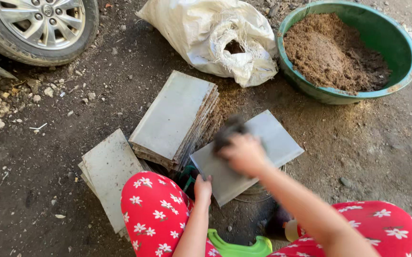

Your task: The person sits on a small stool and wipes rectangular tiles with a dark cloth. They pick up tiles from a stack, wipe both sides, and place them on a separate pile. A green basin with sand and a white sack are nearby.

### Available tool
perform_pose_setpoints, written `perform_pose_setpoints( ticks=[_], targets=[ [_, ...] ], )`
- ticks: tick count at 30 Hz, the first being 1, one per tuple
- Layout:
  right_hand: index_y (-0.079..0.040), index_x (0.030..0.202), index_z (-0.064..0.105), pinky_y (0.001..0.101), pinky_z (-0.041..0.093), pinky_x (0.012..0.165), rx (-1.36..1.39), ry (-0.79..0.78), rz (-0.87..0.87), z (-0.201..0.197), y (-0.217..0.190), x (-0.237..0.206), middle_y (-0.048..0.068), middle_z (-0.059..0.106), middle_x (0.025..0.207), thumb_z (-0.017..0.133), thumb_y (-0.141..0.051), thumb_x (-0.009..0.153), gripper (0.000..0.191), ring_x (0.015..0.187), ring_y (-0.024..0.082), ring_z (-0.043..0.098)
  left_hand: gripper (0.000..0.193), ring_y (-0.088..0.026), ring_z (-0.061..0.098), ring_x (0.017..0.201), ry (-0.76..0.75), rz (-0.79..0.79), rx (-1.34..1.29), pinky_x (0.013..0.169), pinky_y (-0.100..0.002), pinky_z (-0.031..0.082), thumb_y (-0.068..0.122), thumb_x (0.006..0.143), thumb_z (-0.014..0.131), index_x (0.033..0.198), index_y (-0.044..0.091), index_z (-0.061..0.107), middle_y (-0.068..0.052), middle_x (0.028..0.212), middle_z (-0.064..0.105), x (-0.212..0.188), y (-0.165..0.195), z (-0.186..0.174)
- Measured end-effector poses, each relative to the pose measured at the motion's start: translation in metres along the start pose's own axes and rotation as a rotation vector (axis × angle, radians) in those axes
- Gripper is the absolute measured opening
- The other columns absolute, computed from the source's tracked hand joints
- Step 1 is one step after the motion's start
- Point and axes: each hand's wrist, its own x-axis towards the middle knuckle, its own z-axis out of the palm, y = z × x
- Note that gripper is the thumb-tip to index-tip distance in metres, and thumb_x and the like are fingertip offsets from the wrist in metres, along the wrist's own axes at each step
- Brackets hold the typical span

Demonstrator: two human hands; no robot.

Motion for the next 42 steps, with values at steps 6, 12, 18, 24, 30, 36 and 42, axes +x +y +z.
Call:
perform_pose_setpoints(
  ticks=[6, 12, 18, 24, 30, 36, 42],
  targets=[
    [-0.030, 0.108, 0.078, 0.0538, 0.050, 0.082, -0.046, 0.314, -0.153, 0.038, 0.006, 0.055, 0.010, 0.062, 0.124, 0.070, -0.022, 0.076, 0.034, 0.106, 0.034, 0.061, 0.038, -0.049, 0.043, 0.096, -0.060, -0.165, -0.165, 0.079, -0.050, 0.036, 0.016, 0.101, 0.064, 0.136, 0.001, 0.060, -0.036, 0.118, 0.062, -0.006, 0.000, 0.005],
    [-0.034, 0.130, 0.069, 0.0706, 0.037, 0.099, -0.202, -0.128, 0.849, -0.015, 0.231, 0.036, 0.015, 0.050, 0.140, 0.070, -0.035, 0.088, 0.042, 0.129, 0.051, 0.049, 0.045, -0.023, 0.067, 0.108, 0.108, 0.084, -0.213, 0.094, -0.034, 0.049, 0.016, 0.091, 0.069, 0.131, 0.000, 0.055, -0.013, 0.121, 0.071, 0.003, 0.016, 0.002],
    [-0.034, 0.129, 0.074, 0.0561, 0.047, 0.105, 0.164, 0.584, 0.583, -0.047, 0.242, -0.017, 0.021, 0.057, 0.136, 0.073, -0.032, 0.089, 0.040, 0.128, 0.045, 0.055, 0.031, -0.021, 0.055, 0.083, 0.138, 0.095, -0.257, 0.079, -0.039, 0.049, 0.022, 0.102, 0.067, 0.108, -0.008, 0.066, -0.015, 0.095, 0.068, 0.035, 0.082, 0.001],
    [-0.023, 0.127, 0.075, 0.0465, 0.047, 0.111, 0.371, 0.874, -0.039, -0.126, 0.096, -0.024, 0.021, 0.058, 0.139, 0.069, -0.010, 0.080, 0.049, 0.126, 0.042, 0.058, 0.021, -0.014, 0.061, 0.089, 0.247, 0.749, -0.104, 0.083, -0.034, 0.049, 0.014, 0.101, 0.064, 0.114, -0.003, 0.064, -0.013, 0.099, 0.068, -0.007, 0.175, -0.004],
    [-0.029, 0.112, 0.078, 0.0544, 0.043, 0.096, 0.039, 0.929, -0.256, -0.151, -0.039, -0.047, 0.013, 0.059, 0.136, 0.075, -0.018, 0.071, 0.042, 0.117, 0.038, 0.056, 0.013, -0.022, 0.063, 0.094, 0.074, 0.918, -0.111, 0.084, -0.033, 0.052, 0.005, 0.104, 0.060, 0.115, 0.000, 0.065, -0.017, 0.100, 0.068, -0.066, 0.238, -0.013],
    [-0.032, 0.106, 0.080, 0.0533, 0.040, 0.097, -0.070, 0.915, 0.118, -0.066, 0.045, -0.073, 0.003, 0.062, 0.131, 0.074, -0.017, 0.073, 0.037, 0.118, 0.033, 0.055, 0.015, -0.017, 0.066, 0.089, 0.146, 0.846, -0.158, 0.083, -0.032, 0.053, 0.009, 0.101, 0.063, 0.114, 0.001, 0.066, -0.011, 0.098, 0.074, -0.063, 0.206, -0.018],
    [-0.031, 0.110, 0.082, 0.0610, 0.039, 0.094, -0.048, 0.647, 0.847, -0.044, 0.218, -0.124, 0.017, 0.058, 0.131, 0.074, -0.017, 0.077, 0.036, 0.116, 0.045, 0.050, 0.020, -0.015, 0.063, 0.093, 0.173, 0.766, -0.170, 0.086, -0.030, 0.050, 0.012, 0.102, 0.061, 0.117, -0.001, 0.064, -0.010, 0.102, 0.071, -0.032, 0.162, -0.034]
  ],
)
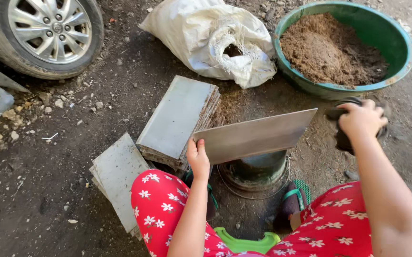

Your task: The person sits on a small stool and wipes rectangular tiles with a dark cloth. They pick up tiles from a stack, wipe both sides, and place them on a separate pile. A green basin with sand and a white sack are nearby.

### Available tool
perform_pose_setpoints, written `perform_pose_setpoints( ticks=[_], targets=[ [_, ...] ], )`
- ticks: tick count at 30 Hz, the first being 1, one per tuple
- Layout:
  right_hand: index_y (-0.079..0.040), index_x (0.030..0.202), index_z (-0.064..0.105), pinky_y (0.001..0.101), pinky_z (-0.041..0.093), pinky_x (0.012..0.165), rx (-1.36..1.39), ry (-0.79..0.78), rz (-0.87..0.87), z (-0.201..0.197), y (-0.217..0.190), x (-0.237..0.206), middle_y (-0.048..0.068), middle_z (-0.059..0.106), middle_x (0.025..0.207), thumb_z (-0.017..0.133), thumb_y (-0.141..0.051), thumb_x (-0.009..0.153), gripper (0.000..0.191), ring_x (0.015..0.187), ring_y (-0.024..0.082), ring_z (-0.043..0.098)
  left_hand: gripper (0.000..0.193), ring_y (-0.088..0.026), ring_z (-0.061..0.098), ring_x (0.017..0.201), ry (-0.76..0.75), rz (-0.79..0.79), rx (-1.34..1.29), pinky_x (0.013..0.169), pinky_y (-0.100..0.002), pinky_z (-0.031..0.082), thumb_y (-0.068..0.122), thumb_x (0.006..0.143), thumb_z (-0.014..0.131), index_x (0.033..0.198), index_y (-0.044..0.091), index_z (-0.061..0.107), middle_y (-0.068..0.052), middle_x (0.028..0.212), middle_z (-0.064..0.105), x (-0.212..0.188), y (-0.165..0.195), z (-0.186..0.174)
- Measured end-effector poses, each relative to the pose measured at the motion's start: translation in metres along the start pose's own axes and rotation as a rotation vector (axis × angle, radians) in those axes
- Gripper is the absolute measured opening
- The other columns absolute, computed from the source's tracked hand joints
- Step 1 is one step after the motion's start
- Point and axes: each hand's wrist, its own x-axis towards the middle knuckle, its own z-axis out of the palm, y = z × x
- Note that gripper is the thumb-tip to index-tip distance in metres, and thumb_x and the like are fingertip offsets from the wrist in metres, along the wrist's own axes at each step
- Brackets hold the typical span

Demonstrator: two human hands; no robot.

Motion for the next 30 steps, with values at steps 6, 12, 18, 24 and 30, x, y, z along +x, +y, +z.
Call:
perform_pose_setpoints(
  ticks=[6, 12, 18, 24, 30],
  targets=[
    [-0.005, 0.132, 0.069, 0.0309, 0.049, 0.094, 1.199, -0.209, 0.161, 0.040, -0.005, -0.008, 0.006, 0.071, 0.120, 0.060, -0.005, 0.076, 0.057, 0.107, 0.019, 0.064, 0.017, -0.013, 0.061, 0.095, -0.026, -0.082, -0.262, 0.089, -0.029, 0.049, 0.015, 0.105, 0.057, 0.112, 0.000, 0.063, -0.006, 0.102, 0.069, -0.002, -0.033, 0.011],
    [-0.008, 0.125, 0.071, 0.0390, 0.055, 0.086, 0.944, -0.554, 0.288, 0.068, -0.050, -0.053, 0.014, 0.076, 0.111, 0.071, -0.010, 0.078, 0.047, 0.097, 0.026, 0.070, 0.019, -0.013, 0.058, 0.094, -0.026, -0.153, -0.261, 0.089, -0.029, 0.047, 0.017, 0.107, 0.056, 0.114, 0.000, 0.062, -0.004, 0.102, 0.067, -0.011, -0.039, 0.004],
    [-0.019, 0.106, 0.079, 0.0493, 0.053, 0.094, 0.268, -0.139, -0.111, -0.026, -0.041, -0.001, 0.017, 0.067, 0.117, 0.080, -0.023, 0.072, 0.033, 0.108, 0.037, 0.064, 0.033, -0.013, 0.059, 0.106, 0.030, -0.241, -0.700, 0.094, -0.031, 0.048, 0.025, 0.108, 0.056, 0.129, 0.000, 0.057, -0.004, 0.119, 0.065, -0.024, -0.027, 0.022],
    [-0.029, 0.103, 0.080, 0.0616, 0.037, 0.108, -0.172, 0.274, -0.396, -0.210, -0.067, 0.041, 0.014, 0.061, 0.122, 0.074, -0.033, 0.077, 0.027, 0.122, 0.039, 0.053, 0.059, -0.019, 0.055, 0.123, -0.289, -0.399, -0.699, 0.103, -0.032, 0.042, 0.033, 0.106, 0.053, 0.155, 0.003, 0.042, -0.012, 0.143, 0.058, -0.040, -0.037, 0.086],
    [-0.025, 0.091, 0.080, 0.0581, 0.038, 0.092, -0.479, 0.369, -0.538, -0.186, -0.150, 0.009, 0.017, 0.061, 0.110, 0.071, -0.031, 0.073, 0.021, 0.105, 0.038, 0.055, 0.095, -0.039, 0.022, 0.150, -0.179, -0.283, 0.034, 0.121, -0.045, 0.020, 0.016, 0.098, 0.065, 0.161, 0.001, -0.005, -0.033, 0.163, 0.014, -0.020, -0.002, 0.074]
  ],
)
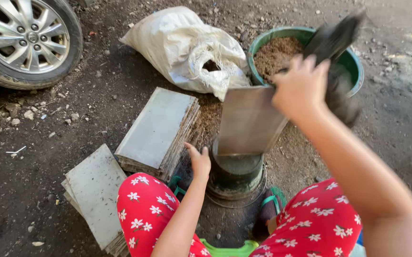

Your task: The person sits on a small stool and wipes rectangular tiles with a dark cloth. They pick up tiles from a stack, wipe both sides, and place them on a separate pile. A green basin with sand and a white sack are nearby.

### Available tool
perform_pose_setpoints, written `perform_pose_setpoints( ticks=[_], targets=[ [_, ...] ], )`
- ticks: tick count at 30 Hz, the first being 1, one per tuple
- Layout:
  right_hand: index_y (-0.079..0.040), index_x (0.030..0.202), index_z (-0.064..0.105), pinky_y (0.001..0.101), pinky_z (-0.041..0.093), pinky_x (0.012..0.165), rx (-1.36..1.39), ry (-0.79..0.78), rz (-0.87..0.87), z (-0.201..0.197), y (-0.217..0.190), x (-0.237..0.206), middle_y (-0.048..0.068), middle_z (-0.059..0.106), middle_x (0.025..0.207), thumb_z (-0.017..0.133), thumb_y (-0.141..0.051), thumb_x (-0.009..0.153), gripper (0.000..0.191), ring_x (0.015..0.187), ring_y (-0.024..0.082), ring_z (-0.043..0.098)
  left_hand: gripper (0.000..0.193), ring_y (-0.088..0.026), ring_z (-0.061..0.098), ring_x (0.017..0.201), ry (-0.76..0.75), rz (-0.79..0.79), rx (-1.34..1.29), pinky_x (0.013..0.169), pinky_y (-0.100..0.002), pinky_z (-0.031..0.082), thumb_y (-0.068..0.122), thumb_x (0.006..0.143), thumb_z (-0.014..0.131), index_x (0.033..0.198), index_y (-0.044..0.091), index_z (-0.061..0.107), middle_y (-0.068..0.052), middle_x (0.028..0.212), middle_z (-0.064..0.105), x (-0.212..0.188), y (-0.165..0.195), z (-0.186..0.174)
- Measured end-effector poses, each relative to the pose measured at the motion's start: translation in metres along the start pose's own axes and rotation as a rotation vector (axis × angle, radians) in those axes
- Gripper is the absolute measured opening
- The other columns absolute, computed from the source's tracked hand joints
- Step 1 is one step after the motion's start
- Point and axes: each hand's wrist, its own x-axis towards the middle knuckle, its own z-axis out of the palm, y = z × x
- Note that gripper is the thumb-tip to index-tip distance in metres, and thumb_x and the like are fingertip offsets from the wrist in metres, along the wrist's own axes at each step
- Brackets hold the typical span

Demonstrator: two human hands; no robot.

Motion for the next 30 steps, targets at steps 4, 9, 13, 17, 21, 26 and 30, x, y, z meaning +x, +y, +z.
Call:
perform_pose_setpoints(
  ticks=[4, 9, 13, 17, 21, 26, 30],
  targets=[
    [-0.023, 0.089, 0.078, 0.0565, 0.038, 0.099, 0.189, 0.036, 0.048, 0.042, -0.020, 0.000, 0.015, 0.059, 0.117, 0.070, -0.023, 0.081, 0.012, 0.112, 0.038, 0.053, 0.084, -0.047, 0.016, 0.156, 0.175, 0.736, 0.521, 0.126, -0.056, 0.019, 0.014, 0.093, 0.064, 0.161, -0.002, 0.017, -0.036, 0.164, 0.016, -0.004, 0.099, -0.017],
    [-0.026, 0.090, 0.079, 0.0552, 0.038, 0.095, 0.165, 0.063, 0.014, 0.065, -0.010, -0.002, 0.014, 0.061, 0.115, 0.070, -0.025, 0.077, 0.015, 0.111, 0.038, 0.053, 0.067, -0.039, 0.021, 0.157, -0.097, 1.196, 0.687, 0.127, -0.061, 0.016, 0.034, 0.106, 0.055, 0.161, 0.003, 0.029, -0.019, 0.168, 0.027, 0.007, 0.231, 0.039],
    [-0.025, 0.092, 0.079, 0.0558, 0.040, 0.094, 0.251, 0.127, 0.054, 0.061, 0.003, -0.011, 0.014, 0.061, 0.121, 0.075, -0.034, 0.079, 0.016, 0.115, 0.037, 0.053, 0.064, -0.033, 0.038, 0.145, -0.165, 1.190, 0.819, 0.121, -0.055, 0.024, 0.042, 0.099, 0.058, 0.151, 0.005, 0.043, -0.015, 0.150, 0.047, 0.019, 0.261, 0.071],
    [-0.022, 0.108, 0.081, 0.0584, 0.044, 0.087, 0.560, -0.014, 0.403, 0.070, 0.059, -0.023, 0.018, 0.061, 0.119, 0.075, -0.026, 0.078, 0.030, 0.109, 0.043, 0.056, 0.046, -0.026, 0.053, 0.128, -0.078, 1.219, 0.787, 0.116, -0.047, 0.034, 0.035, 0.105, 0.057, 0.143, 0.009, 0.052, -0.008, 0.131, 0.059, 0.027, 0.244, 0.069],
    [-0.012, 0.116, 0.073, 0.0442, 0.052, 0.092, 1.449, -0.021, 0.874, 0.112, 0.087, -0.039, 0.017, 0.065, 0.117, 0.065, -0.015, 0.072, 0.045, 0.102, 0.032, 0.064, 0.036, -0.022, 0.056, 0.124, -0.015, 1.223, 0.756, 0.113, -0.044, 0.035, 0.030, 0.105, 0.057, 0.136, 0.010, 0.056, -0.006, 0.129, 0.061, 0.029, 0.234, 0.071],
    [0.002, 0.117, 0.063, 0.0369, 0.046, 0.104, 1.525, 0.284, 0.692, 0.180, -0.022, -0.101, 0.013, 0.060, 0.117, 0.064, -0.008, 0.079, 0.039, 0.113, 0.026, 0.057, 0.038, -0.021, 0.057, 0.121, 0.034, 1.215, 0.726, 0.110, -0.047, 0.035, 0.033, 0.102, 0.059, 0.132, 0.010, 0.058, -0.004, 0.126, 0.062, 0.022, 0.235, 0.077],
    [-0.013, 0.107, 0.073, 0.0473, 0.053, 0.097, 1.093, -0.150, 0.852, 0.190, -0.100, -0.169, 0.017, 0.059, 0.118, 0.070, -0.020, 0.082, 0.026, 0.110, 0.038, 0.061, 0.041, -0.022, 0.057, 0.117, 0.015, 1.229, 0.699, 0.106, -0.048, 0.036, 0.034, 0.098, 0.065, 0.131, 0.010, 0.058, -0.005, 0.124, 0.062, 0.010, 0.241, 0.065]
  ],
)
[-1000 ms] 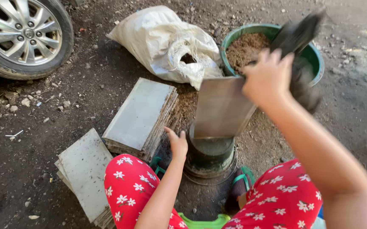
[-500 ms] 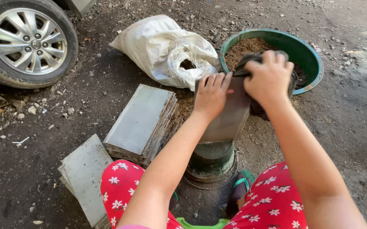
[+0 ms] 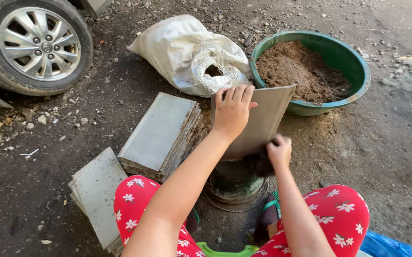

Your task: The person sits on a small stool and wipes rectangular tiles with a dark cloth. They pick up tiles from a stack, wipe both sides, and place them on a separate pile. A green basin with sand and a white sack are nearby.

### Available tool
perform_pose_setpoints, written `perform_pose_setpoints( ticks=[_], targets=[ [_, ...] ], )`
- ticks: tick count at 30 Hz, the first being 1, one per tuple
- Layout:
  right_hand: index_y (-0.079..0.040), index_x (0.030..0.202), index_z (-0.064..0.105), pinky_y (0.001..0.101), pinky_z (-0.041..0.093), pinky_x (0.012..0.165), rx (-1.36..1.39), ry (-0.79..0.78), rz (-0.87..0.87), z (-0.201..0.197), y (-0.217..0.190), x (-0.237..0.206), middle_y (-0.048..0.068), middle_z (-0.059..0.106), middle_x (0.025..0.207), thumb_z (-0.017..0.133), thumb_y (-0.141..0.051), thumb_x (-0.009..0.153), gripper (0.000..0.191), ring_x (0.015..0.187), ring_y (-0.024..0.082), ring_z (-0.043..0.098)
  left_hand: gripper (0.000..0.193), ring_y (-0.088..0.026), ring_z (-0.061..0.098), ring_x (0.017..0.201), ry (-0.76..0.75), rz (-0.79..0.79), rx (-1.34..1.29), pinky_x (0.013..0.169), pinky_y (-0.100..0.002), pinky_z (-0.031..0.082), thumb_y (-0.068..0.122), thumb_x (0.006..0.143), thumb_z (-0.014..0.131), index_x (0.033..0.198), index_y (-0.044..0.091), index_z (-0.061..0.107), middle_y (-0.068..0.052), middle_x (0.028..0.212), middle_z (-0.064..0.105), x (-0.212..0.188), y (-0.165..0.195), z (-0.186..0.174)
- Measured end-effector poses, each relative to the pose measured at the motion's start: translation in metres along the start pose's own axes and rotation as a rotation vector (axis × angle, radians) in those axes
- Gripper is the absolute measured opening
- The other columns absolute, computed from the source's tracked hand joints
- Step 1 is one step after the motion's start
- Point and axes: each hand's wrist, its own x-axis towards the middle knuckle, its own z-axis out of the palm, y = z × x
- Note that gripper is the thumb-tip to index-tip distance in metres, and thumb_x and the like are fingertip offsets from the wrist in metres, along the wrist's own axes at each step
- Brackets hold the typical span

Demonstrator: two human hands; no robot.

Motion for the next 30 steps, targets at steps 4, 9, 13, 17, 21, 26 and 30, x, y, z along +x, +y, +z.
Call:
perform_pose_setpoints(
  ticks=[4, 9, 13, 17, 21, 26, 30],
  targets=[
    [-0.023, 0.117, 0.071, 0.0549, 0.049, 0.091, -0.198, -0.104, 0.255, -0.003, 0.013, -0.039, 0.019, 0.054, 0.130, 0.081, -0.028, 0.071, 0.048, 0.112, 0.043, 0.057, 0.031, -0.018, 0.060, 0.112, -0.034, 0.008, -0.061, 0.103, -0.044, 0.036, 0.017, 0.092, 0.067, 0.124, 0.016, 0.064, 0.002, 0.113, 0.065, 0.005, 0.015, -0.026],
    [-0.018, 0.107, 0.073, 0.0527, 0.050, 0.096, -0.180, 0.113, 0.088, -0.022, 0.013, -0.030, 0.016, 0.057, 0.129, 0.081, -0.027, 0.073, 0.036, 0.115, 0.042, 0.058, 0.014, -0.017, 0.063, 0.102, -0.015, 0.085, -0.304, 0.104, -0.043, 0.036, 0.009, 0.092, 0.067, 0.102, 0.018, 0.067, 0.004, 0.097, 0.068, 0.000, 0.024, -0.053],
    [-0.023, 0.107, 0.074, 0.0550, 0.047, 0.096, -0.205, 0.324, 0.080, -0.032, 0.032, -0.018, 0.015, 0.054, 0.130, 0.077, -0.021, 0.081, 0.027, 0.119, 0.041, 0.054, 0.015, -0.016, 0.065, 0.105, -0.006, 0.151, -0.370, 0.108, -0.044, 0.038, 0.005, 0.092, 0.065, 0.101, 0.017, 0.066, 0.003, 0.098, 0.068, -0.050, 0.005, -0.050],
    [-0.027, 0.103, 0.075, 0.0605, 0.041, 0.095, -0.358, 0.308, 0.123, -0.031, 0.057, -0.029, 0.016, 0.050, 0.135, 0.075, -0.018, 0.081, 0.024, 0.122, 0.043, 0.048, 0.011, -0.019, 0.064, 0.110, -0.088, 0.197, -0.114, 0.114, -0.047, 0.040, 0.008, 0.095, 0.064, 0.102, 0.016, 0.064, 0.000, 0.105, 0.067, -0.139, -0.048, -0.035],
    [-0.031, 0.106, 0.074, 0.0582, 0.041, 0.098, -0.518, 0.175, 0.046, -0.013, 0.069, -0.051, 0.015, 0.048, 0.141, 0.073, -0.016, 0.079, 0.031, 0.123, 0.043, 0.047, 0.016, -0.020, 0.061, 0.114, -0.383, 0.190, -0.015, 0.112, -0.047, 0.041, 0.013, 0.095, 0.063, 0.110, 0.016, 0.063, 0.000, 0.111, 0.063, -0.237, -0.086, -0.021],
    [-0.032, 0.109, 0.073, 0.0593, 0.042, 0.095, -0.583, -0.033, 0.075, -0.006, 0.066, -0.047, 0.015, 0.049, 0.138, 0.075, -0.018, 0.077, 0.035, 0.123, 0.046, 0.046, 0.052, -0.027, 0.045, 0.136, -0.597, 0.119, 0.199, 0.112, -0.049, 0.033, 0.012, 0.088, 0.061, 0.139, 0.023, 0.060, -0.010, 0.144, 0.048, -0.287, -0.106, 0.004],
    [-0.030, 0.110, 0.074, 0.0607, 0.043, 0.097, -0.395, 0.012, 0.054, -0.034, 0.043, -0.015, 0.017, 0.048, 0.137, 0.077, -0.015, 0.074, 0.039, 0.123, 0.047, 0.047, 0.064, -0.032, 0.025, 0.150, -0.695, -0.094, 0.329, 0.116, -0.057, 0.024, 0.015, 0.086, 0.063, 0.147, 0.030, 0.051, -0.015, 0.164, 0.024, -0.270, -0.114, 0.014]
  ],
)
